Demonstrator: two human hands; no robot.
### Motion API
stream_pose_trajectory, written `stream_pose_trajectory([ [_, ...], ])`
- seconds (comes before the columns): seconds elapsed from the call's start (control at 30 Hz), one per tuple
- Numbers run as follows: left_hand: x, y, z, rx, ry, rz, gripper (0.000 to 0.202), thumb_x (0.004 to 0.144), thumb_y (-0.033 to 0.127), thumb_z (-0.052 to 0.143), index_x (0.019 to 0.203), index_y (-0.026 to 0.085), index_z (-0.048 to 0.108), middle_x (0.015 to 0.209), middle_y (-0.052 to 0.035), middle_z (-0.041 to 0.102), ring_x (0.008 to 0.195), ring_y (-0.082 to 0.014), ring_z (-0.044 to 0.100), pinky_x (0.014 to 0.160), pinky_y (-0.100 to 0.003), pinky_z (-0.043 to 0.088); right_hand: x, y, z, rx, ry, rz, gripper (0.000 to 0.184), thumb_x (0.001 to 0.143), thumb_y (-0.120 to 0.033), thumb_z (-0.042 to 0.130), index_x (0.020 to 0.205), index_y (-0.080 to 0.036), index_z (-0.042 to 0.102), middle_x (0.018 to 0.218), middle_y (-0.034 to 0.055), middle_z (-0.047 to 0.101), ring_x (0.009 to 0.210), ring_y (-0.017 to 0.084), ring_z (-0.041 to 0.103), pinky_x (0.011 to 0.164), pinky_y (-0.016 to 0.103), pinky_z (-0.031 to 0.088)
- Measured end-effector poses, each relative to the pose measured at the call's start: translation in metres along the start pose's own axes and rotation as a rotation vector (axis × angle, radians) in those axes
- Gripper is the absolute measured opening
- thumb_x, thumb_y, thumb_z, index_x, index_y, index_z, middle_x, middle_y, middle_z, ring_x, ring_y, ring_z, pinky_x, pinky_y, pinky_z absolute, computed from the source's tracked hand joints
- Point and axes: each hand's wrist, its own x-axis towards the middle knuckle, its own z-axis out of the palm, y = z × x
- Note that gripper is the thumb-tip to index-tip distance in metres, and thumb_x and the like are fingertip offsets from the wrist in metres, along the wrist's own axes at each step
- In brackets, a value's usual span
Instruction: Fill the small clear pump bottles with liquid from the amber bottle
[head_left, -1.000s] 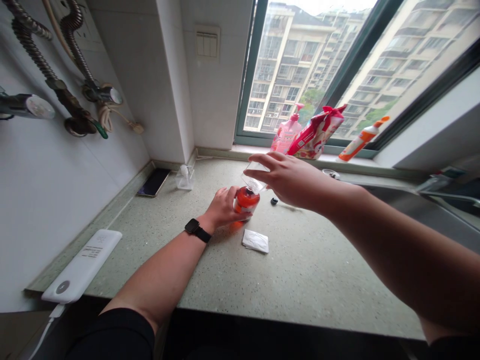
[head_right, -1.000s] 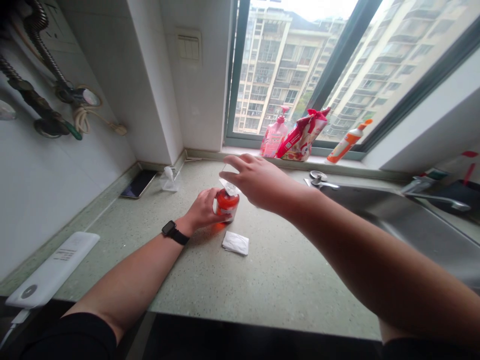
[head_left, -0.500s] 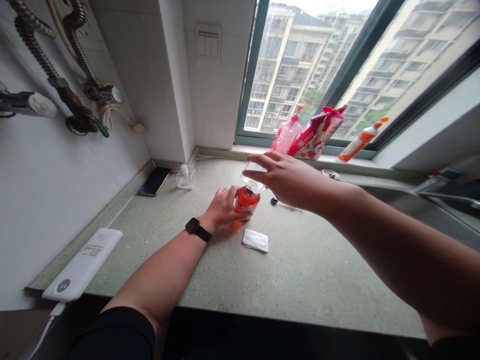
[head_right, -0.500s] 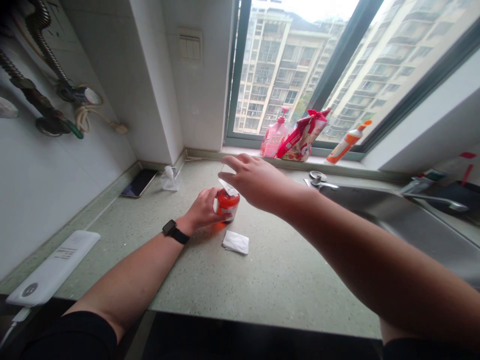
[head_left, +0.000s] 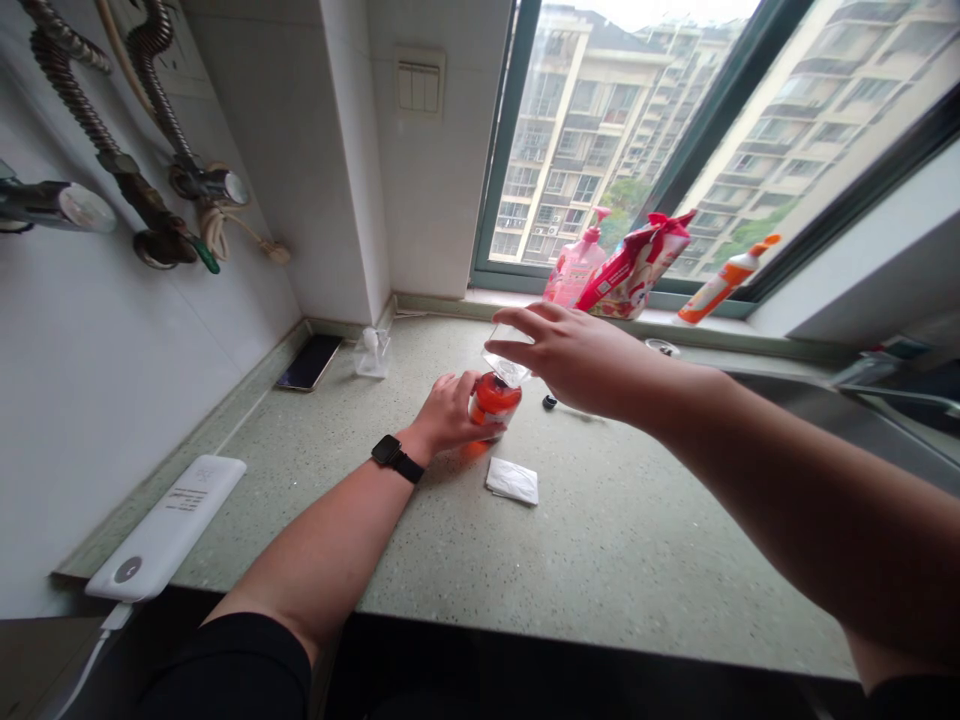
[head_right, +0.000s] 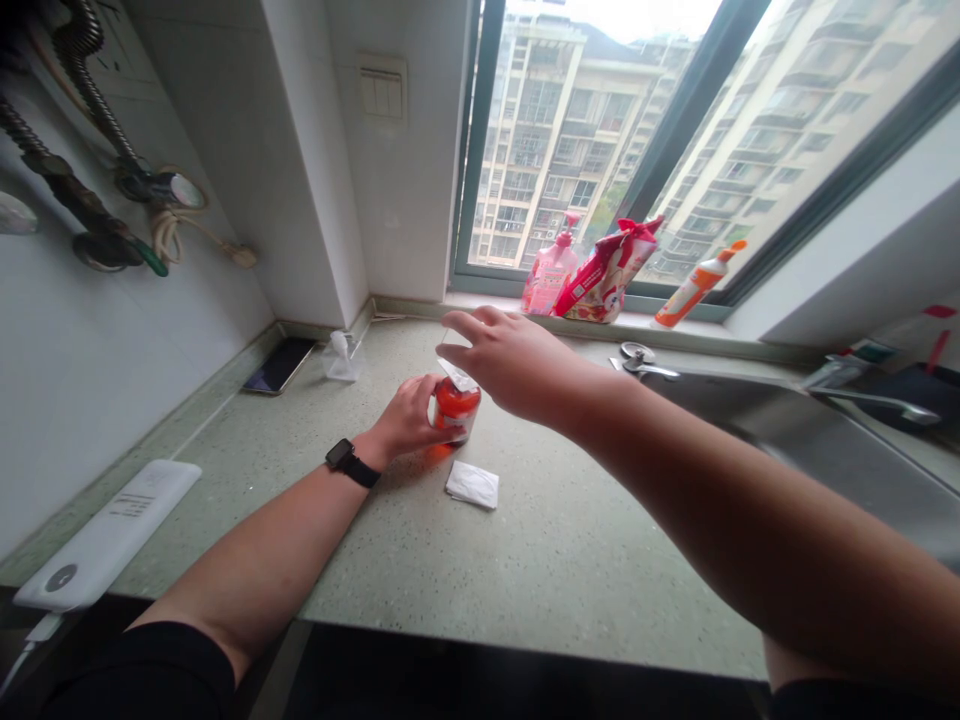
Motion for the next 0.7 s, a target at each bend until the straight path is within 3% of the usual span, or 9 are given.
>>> stream_pose_trajectory([
  [0.7, -0.0004, 0.0023, -0.0018, 0.009, -0.020, -0.026, 0.070, 0.080, 0.064, 0.088, 0.126, 0.023, 0.053, 0.112, -0.0096, 0.074, 0.103, -0.0315, 0.072, 0.102, -0.054, 0.053, 0.0028, 0.0023, 0.0033, 0.034, 0.010, 0.012, 0.066, 0.089, 0.000, 0.056, 0.146, -0.030, 0.069, 0.157, 0.0106, 0.061, 0.132, 0.034, 0.064, 0.106, 0.052, 0.063],
])
